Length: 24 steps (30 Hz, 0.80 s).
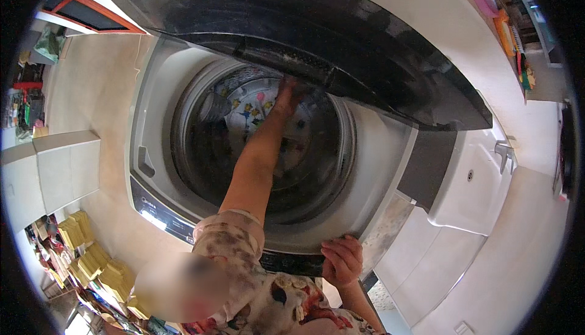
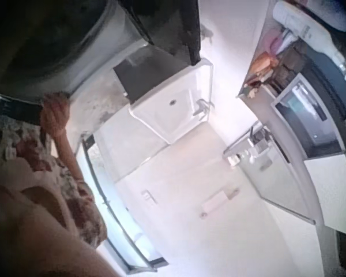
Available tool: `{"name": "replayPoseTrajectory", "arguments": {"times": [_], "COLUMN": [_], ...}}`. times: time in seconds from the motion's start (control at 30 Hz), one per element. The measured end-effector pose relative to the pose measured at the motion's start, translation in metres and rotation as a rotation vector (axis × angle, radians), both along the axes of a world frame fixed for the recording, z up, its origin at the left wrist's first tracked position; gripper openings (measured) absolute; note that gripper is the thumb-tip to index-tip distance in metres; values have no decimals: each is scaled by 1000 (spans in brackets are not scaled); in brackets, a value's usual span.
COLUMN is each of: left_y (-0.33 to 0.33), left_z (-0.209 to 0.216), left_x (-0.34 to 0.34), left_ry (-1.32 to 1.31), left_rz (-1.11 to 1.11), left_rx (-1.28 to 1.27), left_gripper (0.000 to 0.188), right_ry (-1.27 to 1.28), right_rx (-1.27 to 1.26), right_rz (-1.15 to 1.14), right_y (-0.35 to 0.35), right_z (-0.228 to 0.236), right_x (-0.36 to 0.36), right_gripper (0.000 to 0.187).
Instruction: The person takes wet garments from a bucket, places them onto hangers, and hangs the hangers on a metal rack. The person then picks up clips and walks into a room to reach into a top-loading washing machine.
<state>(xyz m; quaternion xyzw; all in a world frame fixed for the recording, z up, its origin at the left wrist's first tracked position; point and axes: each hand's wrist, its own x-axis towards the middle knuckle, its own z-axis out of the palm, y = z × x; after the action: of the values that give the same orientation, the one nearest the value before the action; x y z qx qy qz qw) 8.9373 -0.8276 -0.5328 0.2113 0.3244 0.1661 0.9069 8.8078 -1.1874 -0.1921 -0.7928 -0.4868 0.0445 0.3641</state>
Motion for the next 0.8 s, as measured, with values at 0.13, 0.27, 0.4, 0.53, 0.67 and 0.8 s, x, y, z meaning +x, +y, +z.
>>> {"name": "replayPoseTrajectory", "arguments": {"times": [0.13,0.27,0.4,0.53,0.67,0.8], "left_y": [-2,-18,8,-20,-2,-16], "left_z": [-15,-26,-70,-30,-6,0], "left_x": [2,13,-3,19,5,4], "left_ry": [-81,-36,-71,-37,-46,-75], "left_rz": [31,110,265,161,179,278], "left_rx": [-35,26,213,-40,-98,-72], "left_gripper": [86,92,93,94,90,84], "right_ry": [29,18,26,-12,-2,-8], "right_rx": [-14,-21,23,-32,-16,28], "right_rz": [10,-16,54,-40,-15,-39], "right_y": [1,3,1,-7,-3,0], "right_z": [3,4,10,-2,1,0], "right_x": [3,2,4,-4,0,0], "right_gripper": [16,14,16,19,17,17]}}
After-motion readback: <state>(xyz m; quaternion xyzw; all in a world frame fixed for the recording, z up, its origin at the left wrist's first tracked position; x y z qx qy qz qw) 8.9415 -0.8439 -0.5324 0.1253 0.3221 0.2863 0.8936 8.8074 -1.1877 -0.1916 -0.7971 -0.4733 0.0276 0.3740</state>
